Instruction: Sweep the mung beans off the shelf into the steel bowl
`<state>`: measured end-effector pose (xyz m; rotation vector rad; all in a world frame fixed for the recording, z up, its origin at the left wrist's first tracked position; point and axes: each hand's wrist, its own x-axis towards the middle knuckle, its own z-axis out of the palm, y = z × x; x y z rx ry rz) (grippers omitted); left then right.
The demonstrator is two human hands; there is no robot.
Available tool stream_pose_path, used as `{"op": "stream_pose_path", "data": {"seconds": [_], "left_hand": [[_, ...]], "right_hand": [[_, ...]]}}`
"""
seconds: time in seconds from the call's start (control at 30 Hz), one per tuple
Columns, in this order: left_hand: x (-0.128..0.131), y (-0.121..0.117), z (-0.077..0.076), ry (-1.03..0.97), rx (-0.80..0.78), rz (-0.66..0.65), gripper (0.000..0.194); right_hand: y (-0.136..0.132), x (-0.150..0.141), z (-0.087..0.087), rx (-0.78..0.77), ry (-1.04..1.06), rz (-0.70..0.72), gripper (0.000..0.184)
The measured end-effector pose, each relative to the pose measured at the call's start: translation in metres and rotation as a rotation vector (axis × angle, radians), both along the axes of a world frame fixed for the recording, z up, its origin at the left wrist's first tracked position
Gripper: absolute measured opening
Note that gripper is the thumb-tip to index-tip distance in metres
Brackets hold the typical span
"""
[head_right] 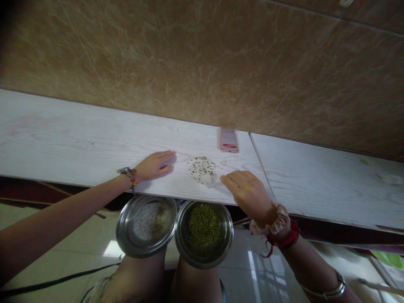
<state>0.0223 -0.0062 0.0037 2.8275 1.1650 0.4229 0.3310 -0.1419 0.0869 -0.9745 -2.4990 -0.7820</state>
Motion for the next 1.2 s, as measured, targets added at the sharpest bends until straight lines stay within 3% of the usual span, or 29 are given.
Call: {"op": "stream_pose_path", "data": {"seconds": [0.33,0.87,1.2], "left_hand": [[0.000,0.000,0.000,-0.006,-0.010,0.007,0.040],[0.000,0.000,0.000,0.000,-0.028,0.013,0.041],[0.001,-0.001,0.002,0.014,-0.032,0.010,0.041]], "right_hand": [[-0.006,-0.005,0.003,-0.019,-0.021,-0.021,0.028],[-0.038,0.005,0.013,-0.073,0.022,-0.030,0.029],[-0.028,0.015,-0.004,-0.043,0.062,-0.074,0.024]]}}
